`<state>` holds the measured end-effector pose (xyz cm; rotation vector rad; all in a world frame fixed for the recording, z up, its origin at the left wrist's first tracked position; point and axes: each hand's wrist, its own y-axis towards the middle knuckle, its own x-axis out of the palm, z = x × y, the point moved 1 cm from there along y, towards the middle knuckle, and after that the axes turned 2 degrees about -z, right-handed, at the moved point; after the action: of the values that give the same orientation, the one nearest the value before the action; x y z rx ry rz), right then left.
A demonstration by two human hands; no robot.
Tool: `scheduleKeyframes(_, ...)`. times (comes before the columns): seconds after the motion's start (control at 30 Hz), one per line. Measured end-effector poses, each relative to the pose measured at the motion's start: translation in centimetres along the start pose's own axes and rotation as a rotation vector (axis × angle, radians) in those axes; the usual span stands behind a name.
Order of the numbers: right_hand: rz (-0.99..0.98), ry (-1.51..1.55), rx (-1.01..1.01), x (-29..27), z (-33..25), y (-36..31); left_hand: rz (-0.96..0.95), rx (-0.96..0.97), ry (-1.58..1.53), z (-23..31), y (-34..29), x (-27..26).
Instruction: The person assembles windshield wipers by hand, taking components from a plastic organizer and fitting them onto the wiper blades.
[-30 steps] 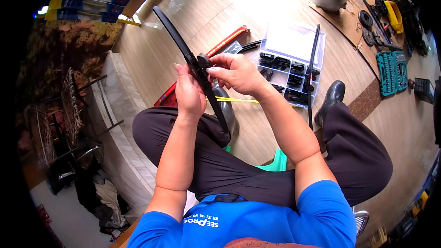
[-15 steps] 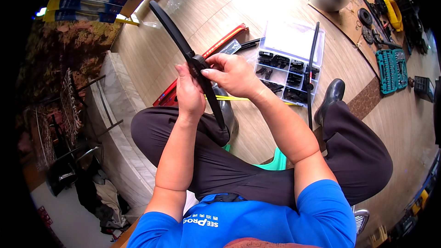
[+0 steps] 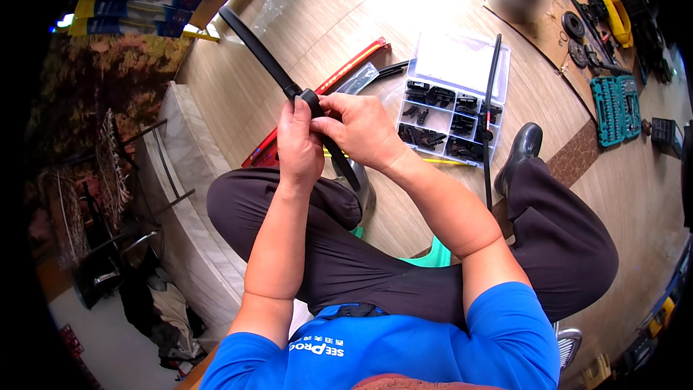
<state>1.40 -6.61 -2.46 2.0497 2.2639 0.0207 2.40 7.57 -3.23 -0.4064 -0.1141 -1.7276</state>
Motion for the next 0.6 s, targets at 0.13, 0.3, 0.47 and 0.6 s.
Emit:
scheduleKeyframes(0.13, 0.025, -0.002, -0.031, 0.1, 0.5, 0.1, -0.005, -0.047, -0.037, 0.5, 0.3, 0.4)
scheduleKeyframes(0.3, -0.013, 0.052, 0.011, 0.0, 0.4, 0.3, -0.017, -0.029, -0.061, 0.4, 0.2, 0.4)
scheduleKeyframes(0.47, 0.034, 0.041, -0.031, 0.3, -0.1, 0.0, -0.255, 0.018, -0.105, 0.2, -0.2, 0.4)
scheduleKeyframes(0.6, 0.067, -0.1, -0.028, 0.3, -1.1, -0.3, -0.222, -0.004, -0.138, 0.7, -0.3, 1.7)
